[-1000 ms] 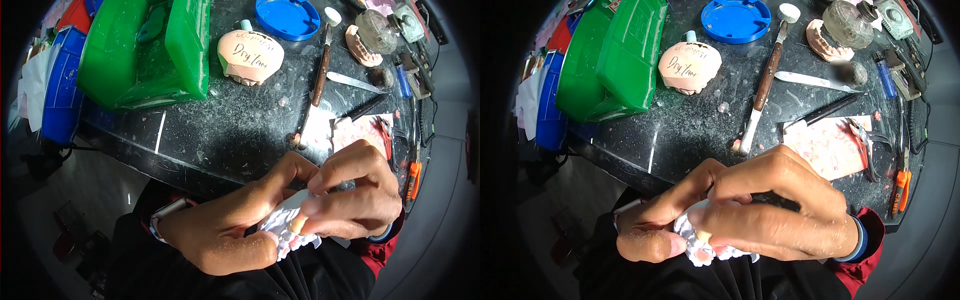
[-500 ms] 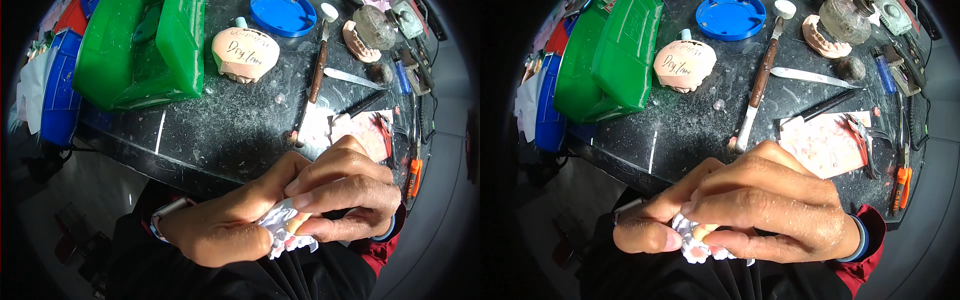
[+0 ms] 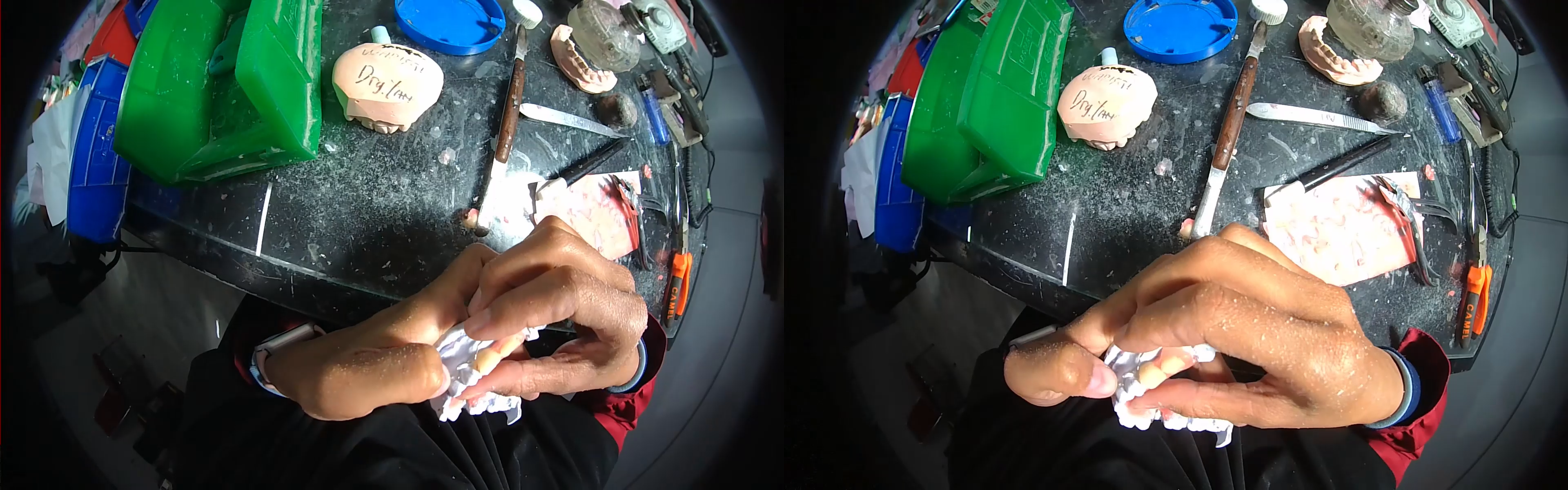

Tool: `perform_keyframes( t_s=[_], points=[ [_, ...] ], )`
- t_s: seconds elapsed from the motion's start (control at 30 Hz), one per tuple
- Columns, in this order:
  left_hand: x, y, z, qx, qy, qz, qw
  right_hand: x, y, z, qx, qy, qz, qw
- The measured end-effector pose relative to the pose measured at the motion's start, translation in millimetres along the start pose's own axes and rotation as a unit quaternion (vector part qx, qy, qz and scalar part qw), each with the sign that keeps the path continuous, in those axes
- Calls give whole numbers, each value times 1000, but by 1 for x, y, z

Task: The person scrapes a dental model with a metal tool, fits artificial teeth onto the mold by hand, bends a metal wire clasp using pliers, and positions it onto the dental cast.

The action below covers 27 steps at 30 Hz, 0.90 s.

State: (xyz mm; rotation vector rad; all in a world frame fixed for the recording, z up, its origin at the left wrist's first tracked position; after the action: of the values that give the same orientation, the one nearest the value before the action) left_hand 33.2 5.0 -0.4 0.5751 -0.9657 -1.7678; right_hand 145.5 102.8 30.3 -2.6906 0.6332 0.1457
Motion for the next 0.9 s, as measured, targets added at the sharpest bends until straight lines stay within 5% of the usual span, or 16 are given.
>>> perform_keyframes(
  t_s=[0.2,0.53,0.9],
  points=[
    [-4,5,-2,91,-11,-19,996,3,-2,1,-20,-14,-1,1000],
    [-3,-1,2,-128,65,33,989,5,0,-7,15,-37,61,997],
    [-1,1,13,-97,-75,60,991,9,5,-11,101,-62,29,993]
  ],
)
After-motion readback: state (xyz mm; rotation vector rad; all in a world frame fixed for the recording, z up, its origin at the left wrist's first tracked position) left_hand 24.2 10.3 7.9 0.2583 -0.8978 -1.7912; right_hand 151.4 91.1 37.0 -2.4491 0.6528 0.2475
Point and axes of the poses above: each hand's wrist, its own x-axis away from the middle knuckle, its own y-axis out of the palm, z = x × y, the point moved 3 cm from there along -x, towards the middle knuckle, and after that the axes turned 9 degrees about y, right-handed, at the moved point
